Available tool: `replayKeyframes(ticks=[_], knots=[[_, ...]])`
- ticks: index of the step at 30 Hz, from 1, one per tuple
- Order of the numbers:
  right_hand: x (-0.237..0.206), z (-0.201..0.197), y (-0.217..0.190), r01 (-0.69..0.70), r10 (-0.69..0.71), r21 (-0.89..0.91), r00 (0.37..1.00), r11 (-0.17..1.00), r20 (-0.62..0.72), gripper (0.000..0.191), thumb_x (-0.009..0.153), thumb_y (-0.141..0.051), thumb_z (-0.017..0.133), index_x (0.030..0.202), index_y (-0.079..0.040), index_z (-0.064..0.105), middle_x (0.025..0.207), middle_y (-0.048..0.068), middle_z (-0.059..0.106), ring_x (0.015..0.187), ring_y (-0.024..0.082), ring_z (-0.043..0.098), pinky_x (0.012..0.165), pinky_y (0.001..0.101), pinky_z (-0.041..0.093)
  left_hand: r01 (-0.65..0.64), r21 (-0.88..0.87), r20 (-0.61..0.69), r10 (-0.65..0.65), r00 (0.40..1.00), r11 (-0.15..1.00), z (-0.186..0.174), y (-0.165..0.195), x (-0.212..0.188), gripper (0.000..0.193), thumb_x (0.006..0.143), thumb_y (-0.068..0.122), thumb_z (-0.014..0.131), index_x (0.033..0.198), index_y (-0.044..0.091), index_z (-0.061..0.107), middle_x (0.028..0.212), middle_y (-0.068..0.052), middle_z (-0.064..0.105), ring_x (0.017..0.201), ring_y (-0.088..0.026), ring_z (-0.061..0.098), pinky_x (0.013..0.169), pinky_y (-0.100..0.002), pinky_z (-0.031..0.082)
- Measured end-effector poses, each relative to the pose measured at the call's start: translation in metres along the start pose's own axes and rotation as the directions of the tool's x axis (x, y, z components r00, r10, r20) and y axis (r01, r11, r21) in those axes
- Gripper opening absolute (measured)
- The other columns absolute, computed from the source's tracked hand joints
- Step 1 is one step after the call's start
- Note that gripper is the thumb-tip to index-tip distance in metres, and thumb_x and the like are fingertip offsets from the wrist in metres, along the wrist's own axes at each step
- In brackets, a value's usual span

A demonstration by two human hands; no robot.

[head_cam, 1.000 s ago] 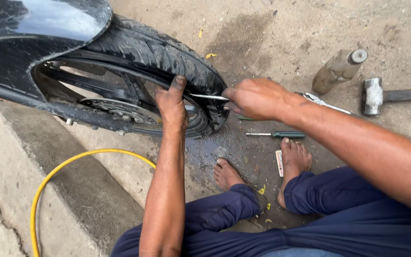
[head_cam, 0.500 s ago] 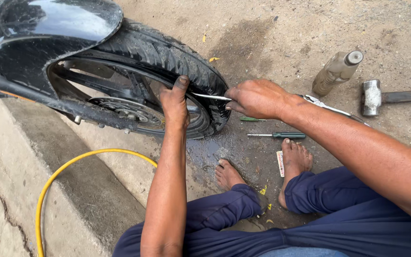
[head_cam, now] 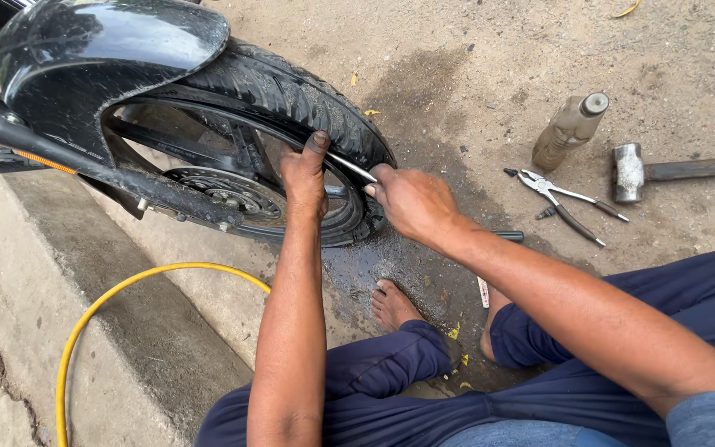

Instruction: The person kneels beside a motorcycle and works on the front tire, inserting a metal tool between the tire bead and rim and working it around the wheel while holding the tire steady. The person switches between a metal rod and a green-handled screwdriver-like tool and presses the tire with their hands.

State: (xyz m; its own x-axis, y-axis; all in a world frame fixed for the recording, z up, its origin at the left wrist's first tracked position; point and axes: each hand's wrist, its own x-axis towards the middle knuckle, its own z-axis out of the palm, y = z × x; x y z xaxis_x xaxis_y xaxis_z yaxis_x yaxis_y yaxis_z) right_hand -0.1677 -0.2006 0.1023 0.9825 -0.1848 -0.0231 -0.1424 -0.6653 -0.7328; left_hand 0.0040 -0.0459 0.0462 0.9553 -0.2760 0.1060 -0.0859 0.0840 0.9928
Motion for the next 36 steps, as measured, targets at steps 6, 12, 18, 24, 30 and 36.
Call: replayKeyframes(ticks=[6, 12, 18, 24, 30, 36], knots=[[0.034, -0.049, -0.024, 0.068, 0.039, -0.313, 0.946, 0.947, 0.323, 0.031, 0.101, -0.031, 0.056, 0.115, -0.007, 0.068, 0.101, 0.024, 0.073, 0.092, 0.041, 0.073, 0.076, 0.0547, 0.058, 0.067, 0.041, 0.025, -0.068, 0.997, 0.997, -0.001, -0.002, -0.002, 0.052, 0.089, 0.031, 0.085, 0.119, -0.006, 0.062, 0.103, -0.007, 0.062, 0.092, -0.019, 0.055, 0.085, -0.036, 0.048], [0.079, -0.075, -0.081, 0.293, 0.012, -0.578, 0.886, 0.762, 0.464, 0.027, 0.092, -0.018, 0.061, 0.110, -0.008, 0.077, 0.113, 0.017, 0.075, 0.102, 0.034, 0.073, 0.083, 0.0502, 0.060, 0.172, -0.032, 0.174, -0.164, 0.971, 0.985, -0.001, 0.024, -0.001, 0.055, 0.088, 0.032, 0.079, 0.128, 0.000, 0.057, 0.111, -0.006, 0.067, 0.099, -0.017, 0.064, 0.087, -0.034, 0.053], [0.093, -0.077, -0.127, 0.369, 0.007, -0.677, 0.875, 0.636, 0.484, 0.029, 0.086, -0.024, 0.070, 0.111, -0.012, 0.076, 0.113, 0.012, 0.074, 0.104, 0.029, 0.072, 0.085, 0.0477, 0.059, 0.186, -0.119, 0.236, -0.154, 0.959, 0.975, 0.001, 0.043, 0.004, 0.065, 0.083, 0.027, 0.080, 0.135, 0.006, 0.048, 0.121, -0.006, 0.067, 0.109, -0.019, 0.066, 0.096, -0.035, 0.054], [0.048, -0.079, -0.074, 0.421, -0.254, -0.579, 0.902, 0.699, 0.349, 0.024, 0.098, -0.017, 0.054, 0.110, -0.006, 0.071, 0.097, 0.018, 0.076, 0.089, 0.034, 0.075, 0.074, 0.0493, 0.060, 0.105, -0.168, 0.211, -0.068, 0.975, 0.980, 0.003, 0.028, 0.012, 0.068, 0.085, 0.030, 0.085, 0.136, -0.003, 0.055, 0.116, -0.009, 0.066, 0.106, -0.022, 0.062, 0.095, -0.038, 0.051], [0.004, -0.065, -0.049, 0.331, -0.299, -0.478, 0.943, 0.814, 0.143, 0.026, 0.095, -0.013, 0.057, 0.118, -0.007, 0.068, 0.089, 0.019, 0.074, 0.078, 0.039, 0.073, 0.064, 0.0513, 0.059, 0.010, -0.232, 0.127, 0.020, 0.992, 0.973, 0.012, 0.018, 0.010, 0.074, 0.081, 0.035, 0.090, 0.136, -0.001, 0.055, 0.121, -0.005, 0.067, 0.110, -0.019, 0.061, 0.101, -0.034, 0.048], [0.079, -0.106, -0.100, 0.314, -0.035, -0.605, 0.904, 0.731, 0.427, 0.020, 0.087, -0.009, 0.064, 0.100, -0.005, 0.079, 0.097, 0.019, 0.077, 0.088, 0.034, 0.076, 0.074, 0.0493, 0.061, 0.015, -0.213, 0.019, -0.011, 1.000, 0.977, 0.021, 0.021, -0.001, 0.069, 0.082, 0.031, 0.090, 0.132, -0.002, 0.055, 0.118, -0.010, 0.067, 0.107, -0.021, 0.063, 0.098, -0.037, 0.050]])
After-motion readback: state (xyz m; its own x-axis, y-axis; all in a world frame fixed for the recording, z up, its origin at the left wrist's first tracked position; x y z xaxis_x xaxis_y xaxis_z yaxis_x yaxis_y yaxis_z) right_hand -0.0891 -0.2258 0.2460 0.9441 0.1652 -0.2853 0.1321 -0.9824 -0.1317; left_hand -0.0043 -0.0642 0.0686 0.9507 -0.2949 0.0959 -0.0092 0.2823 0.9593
